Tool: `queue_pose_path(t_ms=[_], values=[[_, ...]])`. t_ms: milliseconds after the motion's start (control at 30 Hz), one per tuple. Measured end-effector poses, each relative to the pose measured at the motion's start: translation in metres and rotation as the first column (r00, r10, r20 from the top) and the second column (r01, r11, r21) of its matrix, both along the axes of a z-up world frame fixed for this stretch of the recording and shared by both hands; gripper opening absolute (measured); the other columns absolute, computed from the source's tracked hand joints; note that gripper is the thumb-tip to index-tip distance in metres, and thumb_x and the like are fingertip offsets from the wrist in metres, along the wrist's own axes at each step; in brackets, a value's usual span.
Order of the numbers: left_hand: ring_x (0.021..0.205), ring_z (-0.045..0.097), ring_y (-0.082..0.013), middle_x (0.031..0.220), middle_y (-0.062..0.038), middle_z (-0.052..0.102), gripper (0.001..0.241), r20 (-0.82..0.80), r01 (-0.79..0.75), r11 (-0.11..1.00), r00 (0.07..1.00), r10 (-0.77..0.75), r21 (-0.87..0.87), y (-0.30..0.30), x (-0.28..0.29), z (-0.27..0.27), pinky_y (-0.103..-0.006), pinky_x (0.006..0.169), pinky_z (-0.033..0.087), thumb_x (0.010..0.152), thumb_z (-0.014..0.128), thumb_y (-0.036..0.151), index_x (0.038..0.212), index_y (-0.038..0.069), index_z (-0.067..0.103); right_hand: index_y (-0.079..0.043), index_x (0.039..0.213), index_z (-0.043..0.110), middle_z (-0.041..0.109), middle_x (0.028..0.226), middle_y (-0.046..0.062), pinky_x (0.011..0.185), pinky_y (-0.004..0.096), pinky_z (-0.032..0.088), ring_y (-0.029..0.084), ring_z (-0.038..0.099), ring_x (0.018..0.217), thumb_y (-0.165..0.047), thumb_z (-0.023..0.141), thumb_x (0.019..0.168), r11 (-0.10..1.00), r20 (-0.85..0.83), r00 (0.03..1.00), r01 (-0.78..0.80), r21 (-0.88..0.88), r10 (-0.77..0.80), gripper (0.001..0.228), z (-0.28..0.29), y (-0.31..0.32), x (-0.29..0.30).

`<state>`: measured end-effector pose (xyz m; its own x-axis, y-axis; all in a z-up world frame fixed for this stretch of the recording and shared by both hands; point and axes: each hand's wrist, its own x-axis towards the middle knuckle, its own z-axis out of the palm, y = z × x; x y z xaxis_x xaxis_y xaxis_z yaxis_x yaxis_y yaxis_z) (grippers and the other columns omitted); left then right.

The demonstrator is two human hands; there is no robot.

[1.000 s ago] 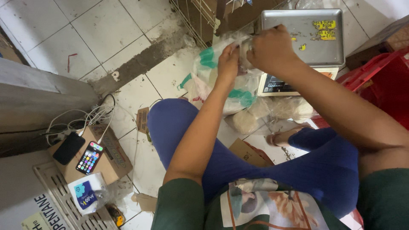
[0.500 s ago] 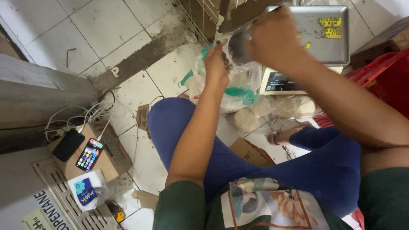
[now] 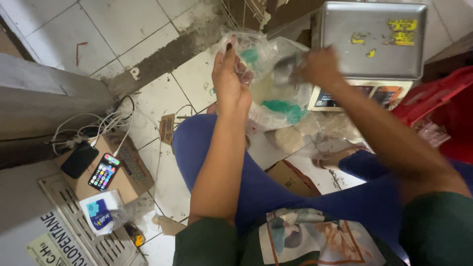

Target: The person weighs white powder using a digital scale and transfers it into small plastic bags with a scoop, then gathers several bags and places them in a red basket.

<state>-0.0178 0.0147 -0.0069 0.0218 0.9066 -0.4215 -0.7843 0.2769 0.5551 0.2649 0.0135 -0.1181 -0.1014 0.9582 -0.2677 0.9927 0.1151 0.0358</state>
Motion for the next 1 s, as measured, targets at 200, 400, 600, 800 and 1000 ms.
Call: queue_pose_path(t_ms=[200,400,600,800,1000], values=[[0.062,0.041,-0.0063,0.074,0.007,0.043,0.027,-0.024,0.008,0.997,1.0,-0.01,-0.081,0.001,-0.001,0.003,-0.0255,0.05,0.033,0.095,0.072,0.024,0.118,0.014,0.061,-0.01,0.093,0.077,0.075,0.092,0.014,0.084,0.047,0.053,0.033,0.072,0.088,-0.044,0.072,0.076,0.88,0.035,0.973,-0.222,0.421,0.229,0.038,-0.133,-0.002,-0.054],[0.064,0.042,-0.0045,0.077,0.007,0.045,0.039,-0.053,0.045,0.985,0.997,-0.054,-0.166,0.002,0.007,0.008,-0.0223,0.053,0.035,0.095,0.071,0.03,0.129,0.014,0.061,-0.008,0.093,0.075,0.073,0.091,0.015,0.083,0.047,0.053,0.033,0.071,0.087,-0.038,0.072,0.077,0.952,0.006,0.97,-0.242,0.187,0.245,0.034,-0.183,0.024,-0.069],[0.069,0.039,-0.0043,0.079,0.007,0.042,0.043,-0.079,0.012,0.996,0.997,-0.02,-0.092,0.002,0.007,0.012,-0.0201,0.06,0.035,0.1,0.069,0.033,0.134,0.007,0.064,-0.005,0.092,0.073,0.072,0.089,0.016,0.081,0.047,0.052,0.033,0.069,0.086,-0.033,0.071,0.077,0.942,-0.26,0.909,-0.291,0.168,0.327,0.031,-0.205,0.011,-0.089],[0.066,0.038,-0.0048,0.076,0.007,0.04,0.044,-0.07,-0.002,0.997,0.998,-0.003,-0.075,0.003,0.003,0.014,-0.0217,0.054,0.032,0.098,0.071,0.034,0.132,0.007,0.064,-0.003,0.091,0.072,0.071,0.088,0.017,0.079,0.048,0.052,0.033,0.068,0.085,-0.027,0.07,0.078,0.946,-0.485,0.815,-0.242,0.216,0.319,0.028,-0.21,-0.001,-0.087],[0.067,0.04,-0.0048,0.076,0.008,0.04,0.047,-0.083,-0.009,0.994,0.997,0.0,-0.108,0.003,0.0,0.016,-0.021,0.054,0.032,0.096,0.071,0.036,0.132,0.008,0.063,-0.003,0.086,0.07,0.068,0.073,0.008,0.059,0.036,0.051,0.017,0.064,0.065,-0.021,0.07,0.087,0.944,-0.924,0.217,0.179,-0.278,-0.313,0.017,-0.233,-0.014,-0.08]])
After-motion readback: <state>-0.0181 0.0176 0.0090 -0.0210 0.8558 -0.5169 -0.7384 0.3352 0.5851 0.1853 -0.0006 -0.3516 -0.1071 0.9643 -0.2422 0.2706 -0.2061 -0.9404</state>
